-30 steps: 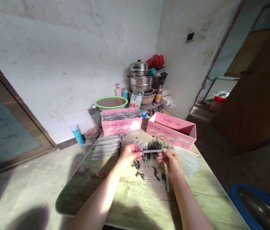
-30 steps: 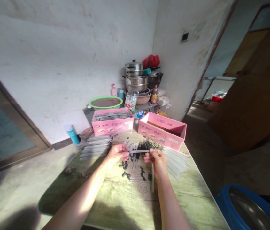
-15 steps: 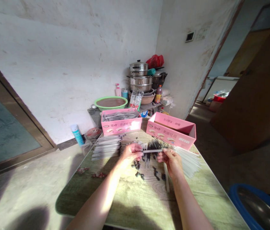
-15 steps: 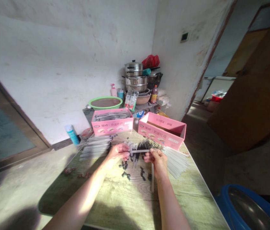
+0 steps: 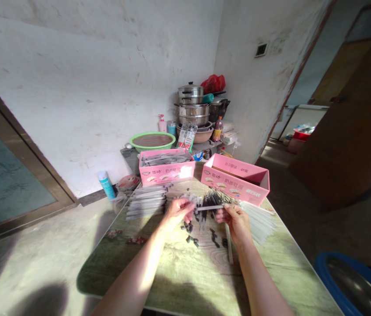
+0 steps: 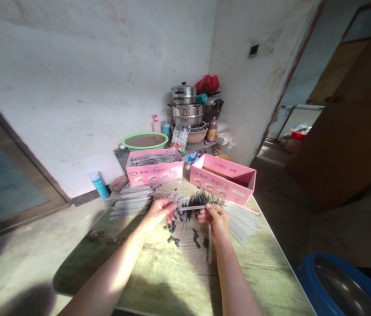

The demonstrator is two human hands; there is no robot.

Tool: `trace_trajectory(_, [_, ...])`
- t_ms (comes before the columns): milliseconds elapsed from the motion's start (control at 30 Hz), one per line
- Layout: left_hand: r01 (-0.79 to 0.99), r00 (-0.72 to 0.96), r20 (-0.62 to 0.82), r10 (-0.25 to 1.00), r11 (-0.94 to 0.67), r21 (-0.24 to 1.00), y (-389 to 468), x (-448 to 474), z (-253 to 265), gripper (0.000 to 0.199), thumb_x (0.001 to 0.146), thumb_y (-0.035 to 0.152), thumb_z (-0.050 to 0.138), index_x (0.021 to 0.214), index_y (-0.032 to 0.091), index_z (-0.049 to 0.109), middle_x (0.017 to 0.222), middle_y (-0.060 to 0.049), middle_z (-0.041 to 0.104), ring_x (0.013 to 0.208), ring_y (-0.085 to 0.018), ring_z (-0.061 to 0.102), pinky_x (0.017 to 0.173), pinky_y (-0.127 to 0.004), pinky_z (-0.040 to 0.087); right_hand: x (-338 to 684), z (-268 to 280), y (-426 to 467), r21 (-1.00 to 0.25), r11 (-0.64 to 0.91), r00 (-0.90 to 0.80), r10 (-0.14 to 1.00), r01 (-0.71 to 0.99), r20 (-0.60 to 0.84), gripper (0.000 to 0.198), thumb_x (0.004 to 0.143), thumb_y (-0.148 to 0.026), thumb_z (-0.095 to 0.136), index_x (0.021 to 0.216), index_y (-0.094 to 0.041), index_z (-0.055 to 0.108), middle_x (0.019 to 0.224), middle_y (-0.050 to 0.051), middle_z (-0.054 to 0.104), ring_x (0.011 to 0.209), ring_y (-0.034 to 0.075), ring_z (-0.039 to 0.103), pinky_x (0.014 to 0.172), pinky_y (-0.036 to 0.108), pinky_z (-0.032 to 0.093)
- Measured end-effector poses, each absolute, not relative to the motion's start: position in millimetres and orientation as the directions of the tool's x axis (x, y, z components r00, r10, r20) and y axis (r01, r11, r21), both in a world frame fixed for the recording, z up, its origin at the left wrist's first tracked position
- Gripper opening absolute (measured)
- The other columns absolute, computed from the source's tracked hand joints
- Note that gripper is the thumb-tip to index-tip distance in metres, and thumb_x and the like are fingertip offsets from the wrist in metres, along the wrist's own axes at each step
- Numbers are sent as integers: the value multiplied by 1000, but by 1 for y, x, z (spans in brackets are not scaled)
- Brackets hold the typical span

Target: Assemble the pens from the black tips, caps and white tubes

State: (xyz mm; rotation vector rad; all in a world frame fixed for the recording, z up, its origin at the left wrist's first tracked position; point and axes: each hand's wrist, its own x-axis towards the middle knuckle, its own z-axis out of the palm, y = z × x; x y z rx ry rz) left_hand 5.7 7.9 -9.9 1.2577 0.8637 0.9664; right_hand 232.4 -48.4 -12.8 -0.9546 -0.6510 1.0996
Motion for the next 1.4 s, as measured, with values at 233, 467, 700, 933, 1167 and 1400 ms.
trace_trajectory(233, [-77, 425, -30, 905, 69, 995, 8, 7, -16, 42, 63, 48, 97, 73, 17, 70, 54, -1, 66, 43, -13, 59, 42, -24, 46, 233, -14, -48, -890, 137, 332, 943, -435, -17, 43, 59, -47, 100, 67, -16, 71, 64, 9, 77, 48, 19, 71, 45, 26, 60])
trace_trajectory(467, [-115, 413, -11, 911, 64, 991, 8, 8, -12, 42, 62, 44, 96, 77, 15, 70, 58, -2, 68, 49, -15, 63, 50, -27, 53, 232, -13, -49, -893, 116, 290, 957, -434, -16, 44, 61, -49, 99, 68, -15, 71, 66, 9, 78, 48, 18, 71, 46, 25, 60])
trace_trajectory(700, [-130, 417, 20, 909, 38, 991, 7, 10, -13, 43, 63, 45, 95, 81, 14, 71, 62, -2, 70, 52, -14, 65, 52, -26, 54, 230, -12, -50, -885, 67, 202, 979, -460, -31, 42, 59, -40, 102, 80, -15, 76, 70, 8, 80, 56, 19, 75, 53, 24, 63])
trace_trajectory(933, [-90, 165, 81, 983, -66, 994, 19, 1, -12, 38, 66, 41, 91, 82, 13, 71, 62, 0, 68, 49, -14, 63, 46, -23, 49, 242, -16, -48, -829, 112, 270, 962, -548, -48, 38, 62, -40, 99, 76, -16, 72, 79, 12, 82, 62, 21, 77, 57, 28, 65])
trace_trajectory(1167, [396, 127, 293, 948, -319, 861, 12, -2, -10, 14, 84, 12, 70, 90, 19, 81, 87, -5, 80, 80, -19, 76, 77, -28, 57, 240, -15, -48, -841, 70, 252, 964, -537, -81, 40, 64, -45, 98, 76, -17, 73, 61, 3, 73, 47, 14, 66, 47, 23, 58])
trace_trajectory(1400, [725, 283, 234, 930, -367, 583, 13, -14, -5, 18, 85, 9, 70, 94, 18, 83, 101, -8, 75, 87, -21, 71, 86, -33, 53, 238, -12, -50, -879, -48, 205, 965, -474, -164, 41, 69, -50, 91, 84, -18, 70, 60, 2, 71, 47, 18, 67, 40, 25, 53])
